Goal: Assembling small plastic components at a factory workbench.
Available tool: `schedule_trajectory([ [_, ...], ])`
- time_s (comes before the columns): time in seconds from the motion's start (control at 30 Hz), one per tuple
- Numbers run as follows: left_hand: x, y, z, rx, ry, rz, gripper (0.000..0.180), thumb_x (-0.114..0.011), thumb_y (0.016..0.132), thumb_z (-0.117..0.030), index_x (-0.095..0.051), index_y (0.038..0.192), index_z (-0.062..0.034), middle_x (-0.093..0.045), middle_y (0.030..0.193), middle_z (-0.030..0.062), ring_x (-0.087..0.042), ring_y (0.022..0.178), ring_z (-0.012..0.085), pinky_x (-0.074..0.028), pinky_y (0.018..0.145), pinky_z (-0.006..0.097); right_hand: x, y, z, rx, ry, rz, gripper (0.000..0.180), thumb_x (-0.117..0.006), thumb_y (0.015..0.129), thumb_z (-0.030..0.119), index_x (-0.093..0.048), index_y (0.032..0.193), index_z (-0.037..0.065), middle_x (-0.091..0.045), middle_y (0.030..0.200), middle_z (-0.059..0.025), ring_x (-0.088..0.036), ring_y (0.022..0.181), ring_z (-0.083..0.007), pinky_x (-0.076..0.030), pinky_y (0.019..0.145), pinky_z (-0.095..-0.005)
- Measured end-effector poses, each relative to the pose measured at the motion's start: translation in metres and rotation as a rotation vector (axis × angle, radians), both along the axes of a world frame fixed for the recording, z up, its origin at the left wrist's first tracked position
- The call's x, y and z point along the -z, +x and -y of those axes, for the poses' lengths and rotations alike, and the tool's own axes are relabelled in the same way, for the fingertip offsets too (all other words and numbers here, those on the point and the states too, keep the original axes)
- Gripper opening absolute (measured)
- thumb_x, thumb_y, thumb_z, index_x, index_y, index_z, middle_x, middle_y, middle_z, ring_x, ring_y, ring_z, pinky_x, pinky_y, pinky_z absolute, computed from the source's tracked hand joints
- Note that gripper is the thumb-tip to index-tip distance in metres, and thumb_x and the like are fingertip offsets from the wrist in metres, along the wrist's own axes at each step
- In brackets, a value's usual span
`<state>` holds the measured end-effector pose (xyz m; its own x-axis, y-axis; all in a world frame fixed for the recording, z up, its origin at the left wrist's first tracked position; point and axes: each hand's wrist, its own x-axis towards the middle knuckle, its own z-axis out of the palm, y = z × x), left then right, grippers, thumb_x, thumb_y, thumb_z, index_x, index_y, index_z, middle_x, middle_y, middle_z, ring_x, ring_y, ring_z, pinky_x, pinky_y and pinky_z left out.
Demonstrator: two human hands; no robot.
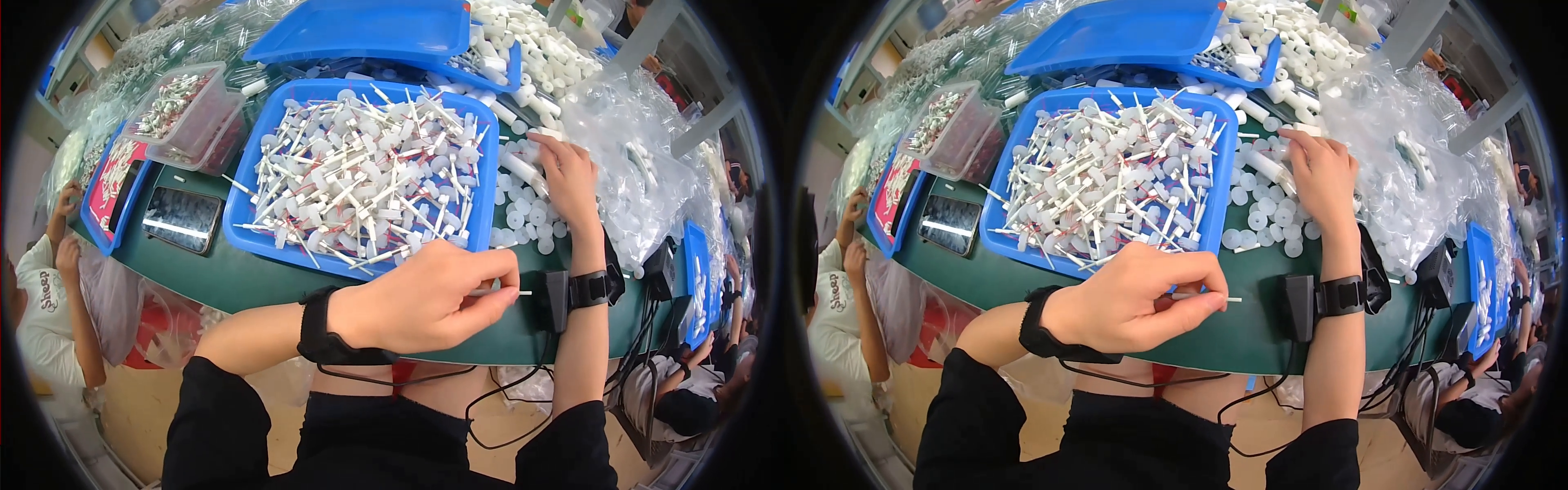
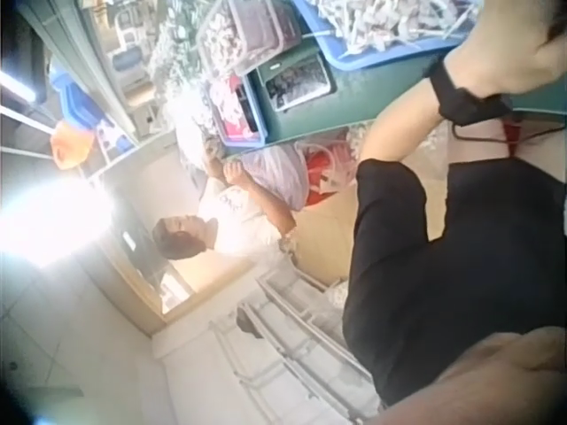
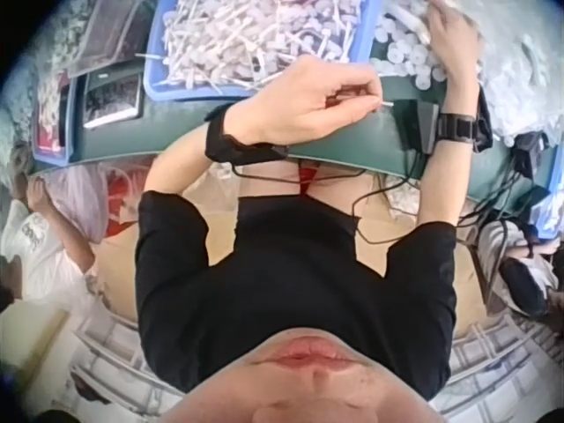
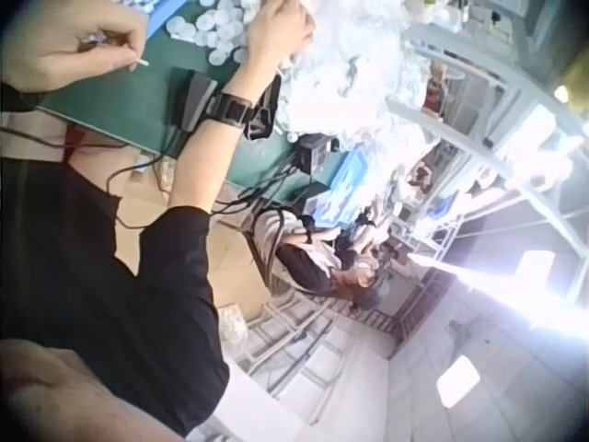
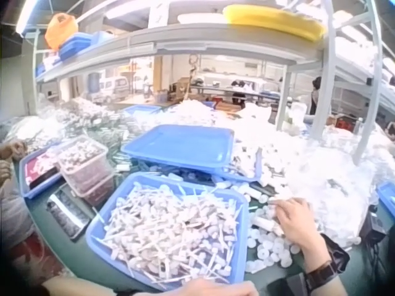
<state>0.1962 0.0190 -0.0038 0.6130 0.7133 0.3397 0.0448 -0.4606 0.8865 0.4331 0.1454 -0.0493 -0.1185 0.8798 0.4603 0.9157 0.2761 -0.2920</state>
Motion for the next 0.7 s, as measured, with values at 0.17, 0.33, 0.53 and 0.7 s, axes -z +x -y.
schedule_trajectory([
  [0.17, 0.003, 0.000, 0.001, -0.024, -0.042, 0.001, 0.006, -0.056, 0.085, -0.008, -0.056, 0.081, -0.0029, -0.051, 0.054, 0.0036, -0.046, 0.043, 0.0111, -0.033, 0.042, 0.025, 0.001, 0.004, -0.003, -0.003, -0.002, -0.160, 0.022, -0.052, 0.087, 0.026, -0.067, 0.102, 0.018, -0.065, 0.092, -0.0079, -0.058, 0.092, -0.0276, -0.038, 0.086, -0.0392],
  [0.33, 0.011, 0.011, 0.017, -0.016, 0.149, 0.046, 0.006, -0.058, 0.082, -0.006, -0.054, 0.084, -0.0019, -0.050, 0.060, 0.0072, -0.049, 0.049, 0.0181, -0.037, 0.047, 0.030, 0.001, -0.001, -0.002, 0.084, 0.020, -0.245, 0.023, -0.059, 0.083, 0.026, -0.066, 0.102, 0.016, -0.065, 0.095, -0.0114, -0.060, 0.094, -0.0269, -0.040, 0.087, -0.0384],
  [0.53, 0.004, 0.015, 0.058, 0.050, 0.325, 0.062, 0.014, -0.064, 0.076, -0.005, -0.052, 0.084, -0.0016, -0.041, 0.063, 0.0037, -0.042, 0.055, 0.0190, -0.034, 0.053, 0.029, 0.001, 0.010, -0.004, 0.077, 0.105, -0.334, 0.024, -0.064, 0.080, 0.022, -0.065, 0.103, 0.016, -0.065, 0.095, -0.0130, -0.061, 0.090, -0.0242, -0.046, 0.080, -0.0331],
  [0.7, 0.005, 0.006, 0.064, 0.083, 0.313, 0.040, 0.014, -0.065, 0.075, -0.004, -0.054, 0.083, -0.0013, -0.043, 0.064, 0.0046, -0.044, 0.056, 0.0194, -0.035, 0.053, 0.029, -0.019, 0.010, 0.003, 0.100, 0.263, -0.381, 0.023, -0.065, 0.082, 0.023, -0.063, 0.102, 0.011, -0.062, 0.082, -0.0079, -0.059, 0.080, -0.0156, -0.045, 0.072, -0.0284],
])
